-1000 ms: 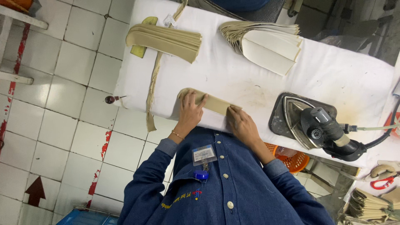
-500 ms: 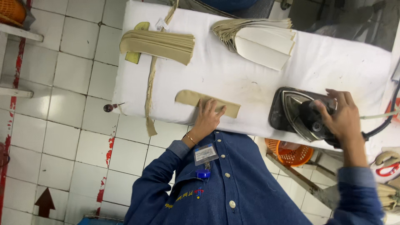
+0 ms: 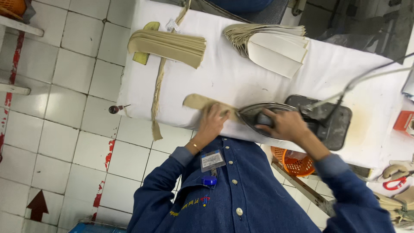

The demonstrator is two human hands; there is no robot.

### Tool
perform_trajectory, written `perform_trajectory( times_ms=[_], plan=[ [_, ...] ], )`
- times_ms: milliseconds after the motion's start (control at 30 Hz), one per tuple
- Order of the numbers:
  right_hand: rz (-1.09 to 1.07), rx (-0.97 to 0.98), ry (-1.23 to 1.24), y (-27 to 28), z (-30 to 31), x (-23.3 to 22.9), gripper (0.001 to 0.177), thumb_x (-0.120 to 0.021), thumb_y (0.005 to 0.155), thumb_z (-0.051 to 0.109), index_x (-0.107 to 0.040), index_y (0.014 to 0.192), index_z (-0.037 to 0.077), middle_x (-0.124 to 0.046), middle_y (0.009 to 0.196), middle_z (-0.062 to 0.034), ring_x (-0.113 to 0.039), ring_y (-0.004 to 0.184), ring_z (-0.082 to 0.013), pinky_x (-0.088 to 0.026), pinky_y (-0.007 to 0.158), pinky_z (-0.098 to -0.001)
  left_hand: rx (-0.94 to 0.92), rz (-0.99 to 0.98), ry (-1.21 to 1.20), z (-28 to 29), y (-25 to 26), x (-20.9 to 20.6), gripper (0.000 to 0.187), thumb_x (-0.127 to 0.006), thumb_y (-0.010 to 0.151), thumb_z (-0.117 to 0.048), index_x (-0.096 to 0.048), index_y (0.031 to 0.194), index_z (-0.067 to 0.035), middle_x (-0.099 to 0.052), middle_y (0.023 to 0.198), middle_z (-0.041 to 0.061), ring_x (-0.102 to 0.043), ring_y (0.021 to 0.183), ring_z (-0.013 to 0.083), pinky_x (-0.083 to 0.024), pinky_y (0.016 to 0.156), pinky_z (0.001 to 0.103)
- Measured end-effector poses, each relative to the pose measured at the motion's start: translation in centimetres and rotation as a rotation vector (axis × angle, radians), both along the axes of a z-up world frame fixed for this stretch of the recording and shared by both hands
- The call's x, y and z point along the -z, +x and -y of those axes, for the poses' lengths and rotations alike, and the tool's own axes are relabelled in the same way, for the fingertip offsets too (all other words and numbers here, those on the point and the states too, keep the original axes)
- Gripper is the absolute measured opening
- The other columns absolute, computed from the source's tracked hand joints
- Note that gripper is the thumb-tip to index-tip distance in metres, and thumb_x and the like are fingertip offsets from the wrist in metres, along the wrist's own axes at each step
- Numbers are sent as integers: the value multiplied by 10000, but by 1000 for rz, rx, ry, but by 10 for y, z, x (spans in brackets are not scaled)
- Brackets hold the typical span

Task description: The person irons beige fabric pieces on a white ironing board. They repeatedly pick up a piece, iron it with a steam iron, flip it, and iron the other side before stacking it with others.

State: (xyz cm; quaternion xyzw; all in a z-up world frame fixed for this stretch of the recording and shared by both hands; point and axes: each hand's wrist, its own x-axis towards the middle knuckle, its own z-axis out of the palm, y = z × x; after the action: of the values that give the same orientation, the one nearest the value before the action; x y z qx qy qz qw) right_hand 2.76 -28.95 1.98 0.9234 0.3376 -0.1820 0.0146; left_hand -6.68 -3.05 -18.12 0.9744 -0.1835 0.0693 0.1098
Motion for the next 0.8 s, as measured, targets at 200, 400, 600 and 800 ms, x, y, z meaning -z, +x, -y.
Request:
perform_trajectory(
  times_ms=[200, 400, 600, 800],
  plan=[
    [-51, -86, 177, 25, -103, 15, 545, -587, 909, 636, -642, 1267, 230, -753, 784, -141, -766, 739, -343, -599, 660, -480, -295, -97, 63, -81, -20, -53, 390, -713, 848, -153, -682, 1236, -134, -589, 1301, 173, -569, 1268, 353, -426, 1070, 564],
    [11, -192, 191, 47, -200, 38, 693, -574, 865, 704, -623, 1357, 219, -760, 819, -159, -767, 777, -369, -611, 696, -490, -412, 134, -310, -108, -32, -45, 198, -617, 944, -88, -705, 1121, -101, -615, 1199, 61, -650, 1141, 235, -505, 973, 375],
    [54, -480, 105, 34, -251, 38, 552, -737, 783, 428, -694, 1314, 283, -766, 861, -125, -772, 857, -324, -630, 751, -447, -601, 344, -510, -120, -39, -102, 182, -592, 939, 12, -648, 1081, -87, -573, 1051, 43, -670, 965, 269, -540, 869, 374],
    [-71, -339, 48, 37, -248, 61, 456, -748, 760, 388, -749, 1188, 230, -762, 862, -121, -766, 860, -340, -627, 723, -483, -714, 394, -537, -134, -50, -81, 196, -599, 939, -11, -685, 1069, -130, -600, 1038, -3, -674, 941, 230, -555, 848, 356]
  ],
)
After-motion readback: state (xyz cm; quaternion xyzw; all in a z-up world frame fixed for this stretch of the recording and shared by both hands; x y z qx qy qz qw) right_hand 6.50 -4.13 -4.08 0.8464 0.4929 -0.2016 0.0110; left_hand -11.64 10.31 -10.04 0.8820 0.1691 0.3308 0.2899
